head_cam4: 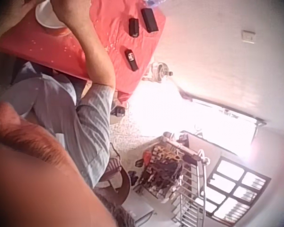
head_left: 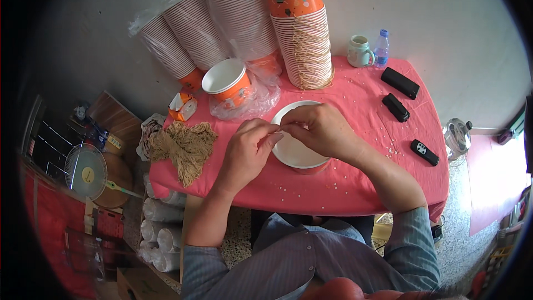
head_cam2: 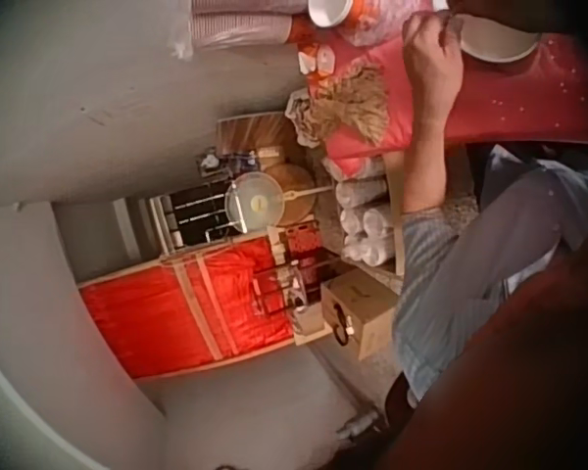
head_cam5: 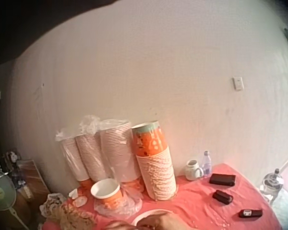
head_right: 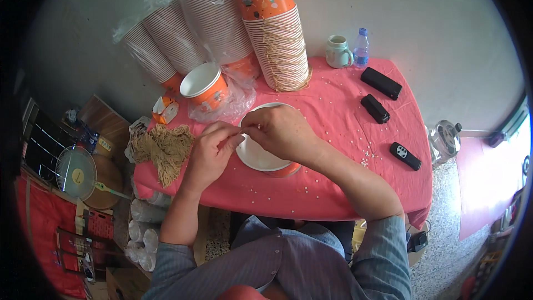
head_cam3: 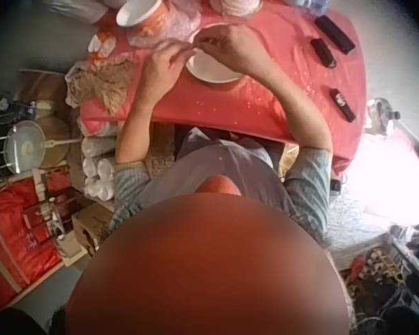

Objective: The recorder threads and ties strings onto paper buckets to create handles.

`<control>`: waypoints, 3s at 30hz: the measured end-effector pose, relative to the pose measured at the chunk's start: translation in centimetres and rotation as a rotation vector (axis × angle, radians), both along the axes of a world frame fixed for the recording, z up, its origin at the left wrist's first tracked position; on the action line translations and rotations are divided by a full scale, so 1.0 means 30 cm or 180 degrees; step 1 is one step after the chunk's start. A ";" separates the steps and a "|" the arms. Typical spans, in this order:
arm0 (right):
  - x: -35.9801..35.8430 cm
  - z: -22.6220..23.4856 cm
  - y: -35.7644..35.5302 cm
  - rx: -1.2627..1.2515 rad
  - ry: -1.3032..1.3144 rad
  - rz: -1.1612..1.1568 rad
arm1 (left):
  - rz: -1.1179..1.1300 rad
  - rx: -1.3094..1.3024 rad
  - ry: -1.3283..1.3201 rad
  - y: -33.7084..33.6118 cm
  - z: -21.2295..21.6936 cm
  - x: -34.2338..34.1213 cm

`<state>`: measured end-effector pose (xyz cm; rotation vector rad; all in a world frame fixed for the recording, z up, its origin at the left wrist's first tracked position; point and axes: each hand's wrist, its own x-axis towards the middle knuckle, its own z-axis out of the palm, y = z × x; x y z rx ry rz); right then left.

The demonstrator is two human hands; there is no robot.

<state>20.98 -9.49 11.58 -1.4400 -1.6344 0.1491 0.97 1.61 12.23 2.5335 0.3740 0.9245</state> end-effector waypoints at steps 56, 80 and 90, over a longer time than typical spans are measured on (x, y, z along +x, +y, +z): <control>-0.039 -0.087 0.002 -0.0945 -0.0768 -0.0190 | -0.0189 -0.0549 0.0538 0.089 -0.212 -0.074; -0.075 -0.091 -0.005 -0.0672 -0.0485 -0.0278 | -0.0030 0.0219 0.0221 0.035 -0.205 -0.084; -0.074 -0.088 -0.009 -0.0707 -0.0656 -0.0124 | -0.0035 0.0202 0.0172 0.021 -0.214 -0.082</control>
